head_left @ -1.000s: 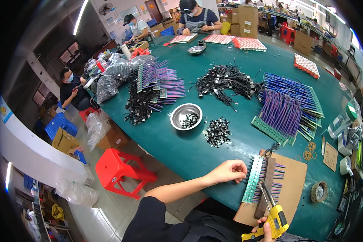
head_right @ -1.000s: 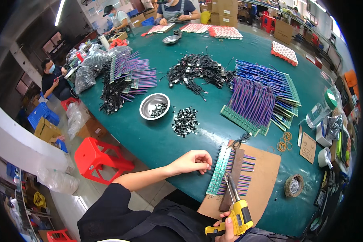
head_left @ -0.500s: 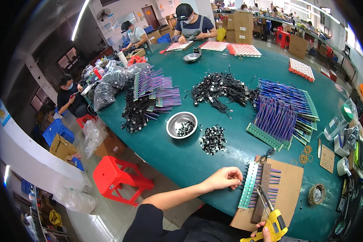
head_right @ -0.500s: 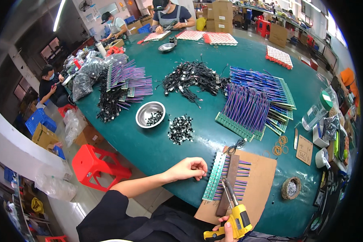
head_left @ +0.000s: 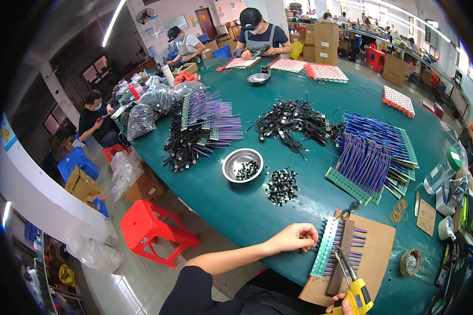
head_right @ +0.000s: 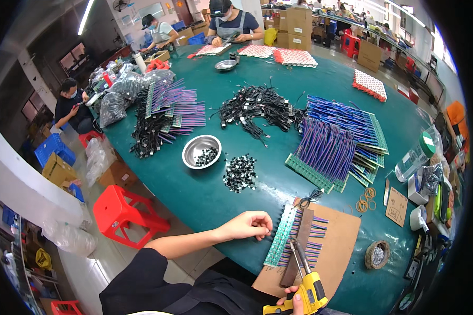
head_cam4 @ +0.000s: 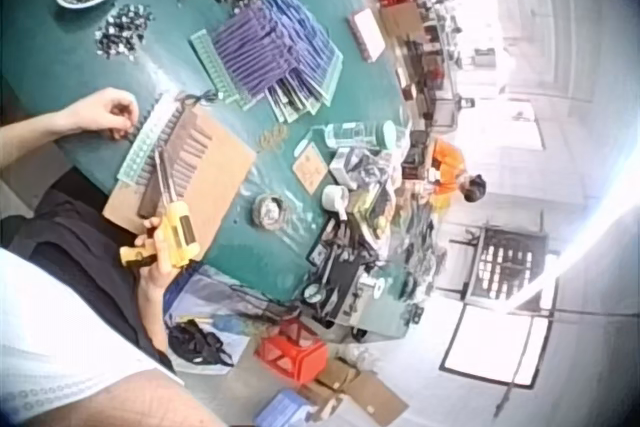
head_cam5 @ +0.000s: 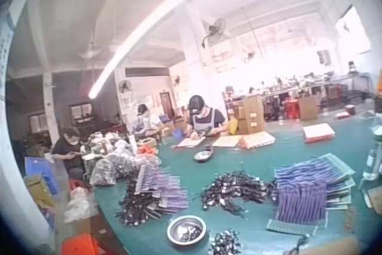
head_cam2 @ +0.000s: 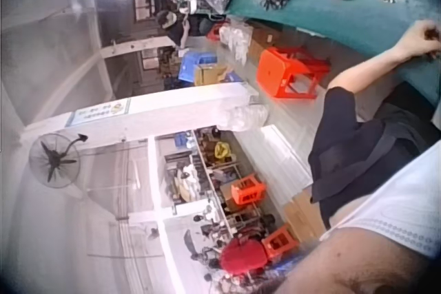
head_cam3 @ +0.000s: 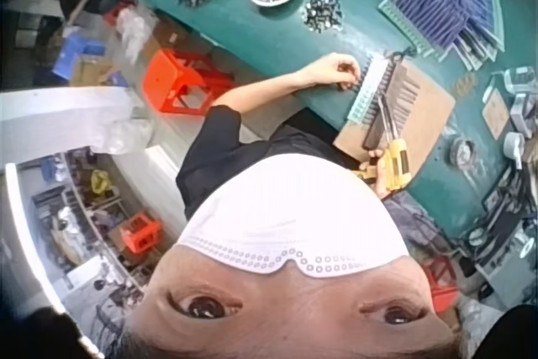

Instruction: The person solders wires of black cables to circuit boards using a soldering iron. The person then picks up small electronic components from the table, inserts them onto the circuit boards, and solders them using the soldering iron.

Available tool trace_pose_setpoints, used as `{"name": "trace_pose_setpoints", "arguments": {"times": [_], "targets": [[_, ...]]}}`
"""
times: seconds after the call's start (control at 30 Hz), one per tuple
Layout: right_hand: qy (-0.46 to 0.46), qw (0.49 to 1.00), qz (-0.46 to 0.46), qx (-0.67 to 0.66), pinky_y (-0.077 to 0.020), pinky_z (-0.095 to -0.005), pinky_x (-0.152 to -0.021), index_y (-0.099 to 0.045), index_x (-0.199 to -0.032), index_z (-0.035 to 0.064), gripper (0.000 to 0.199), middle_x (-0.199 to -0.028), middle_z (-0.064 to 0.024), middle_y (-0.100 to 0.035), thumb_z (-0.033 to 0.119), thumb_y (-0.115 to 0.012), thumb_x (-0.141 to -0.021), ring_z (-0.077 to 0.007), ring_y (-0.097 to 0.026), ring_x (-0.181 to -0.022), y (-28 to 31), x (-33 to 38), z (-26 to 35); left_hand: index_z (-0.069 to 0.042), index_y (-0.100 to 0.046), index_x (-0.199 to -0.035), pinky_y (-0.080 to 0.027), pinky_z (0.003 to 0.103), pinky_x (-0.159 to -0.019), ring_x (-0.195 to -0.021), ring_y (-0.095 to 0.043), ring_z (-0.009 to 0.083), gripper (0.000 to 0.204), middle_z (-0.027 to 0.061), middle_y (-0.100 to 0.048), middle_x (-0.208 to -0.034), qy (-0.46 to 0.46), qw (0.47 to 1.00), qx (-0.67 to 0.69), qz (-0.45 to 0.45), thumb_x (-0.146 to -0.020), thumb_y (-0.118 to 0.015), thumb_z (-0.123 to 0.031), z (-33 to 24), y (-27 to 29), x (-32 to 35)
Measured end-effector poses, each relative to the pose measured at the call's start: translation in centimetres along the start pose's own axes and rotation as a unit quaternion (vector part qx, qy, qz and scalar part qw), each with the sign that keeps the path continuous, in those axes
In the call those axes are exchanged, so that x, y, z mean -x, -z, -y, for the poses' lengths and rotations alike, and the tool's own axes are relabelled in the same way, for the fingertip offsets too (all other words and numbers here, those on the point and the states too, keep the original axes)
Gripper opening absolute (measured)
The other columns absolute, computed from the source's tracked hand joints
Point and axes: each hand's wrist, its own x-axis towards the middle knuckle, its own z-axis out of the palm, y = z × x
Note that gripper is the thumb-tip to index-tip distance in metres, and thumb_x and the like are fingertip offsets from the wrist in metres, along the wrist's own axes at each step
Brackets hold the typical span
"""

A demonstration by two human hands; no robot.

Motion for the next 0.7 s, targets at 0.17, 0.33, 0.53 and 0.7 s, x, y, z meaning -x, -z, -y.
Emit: {"name": "trace_pose_setpoints", "arguments": {"times": [0.17,0.33,0.53,0.7], "targets": [[0.009,1.000,0.018,0.015,-0.0529,-0.0260,-0.057,-0.050,-0.116,-0.0047,0.033,-0.096,-0.0154,-0.061,0.001,-0.057,-0.085,-0.0193,-0.061,-0.074,-0.2,0.2,0.3,-0.003,-0.056,-0.094,-0.050,0.023,-0.065,-0.072,-0.058,0.0091,0.009,0.0047,-0.061,-0.085,0.000,1.000,0.000,-0.009,-0.087,-0.059,-0.008,-0.1,-0.1,0.3],[0.019,1.000,0.017,0.007,-0.0529,-0.0259,-0.057,-0.050,-0.117,-0.0046,0.033,-0.097,-0.0156,-0.060,0.002,-0.057,-0.085,-0.0213,-0.061,-0.081,0.6,-0.1,-0.4,-0.003,-0.056,-0.093,-0.050,0.023,-0.063,-0.071,-0.058,0.0091,0.009,0.0048,-0.061,-0.083,0.001,1.000,-0.002,-0.006,-0.085,-0.058,-0.005,0.0,-0.3,0.1],[0.021,1.000,0.018,-0.003,-0.0531,-0.0262,-0.057,-0.050,-0.118,-0.0047,0.034,-0.098,-0.0155,-0.060,0.002,-0.057,-0.085,-0.0220,-0.061,-0.083,0.3,0.3,-0.4,-0.003,-0.055,-0.090,-0.050,0.023,-0.062,-0.070,-0.057,0.0082,0.008,0.0039,-0.061,-0.081,-0.001,1.000,-0.022,-0.017,-0.083,-0.058,-0.005,-0.2,-0.4,0.2],[0.048,0.999,0.014,-0.010,-0.0532,-0.0263,-0.058,-0.049,-0.119,-0.0047,0.035,-0.099,-0.0155,-0.060,0.002,-0.057,-0.085,-0.0222,-0.061,-0.084,-1.5,0.9,0.1,-0.004,-0.054,-0.088,-0.048,0.022,-0.060,-0.068,-0.056,0.0073,0.007,0.0021,-0.059,-0.078,-0.004,0.999,-0.038,-0.026,-0.083,-0.058,-0.006,-0.3,-0.8,0.3]]}}
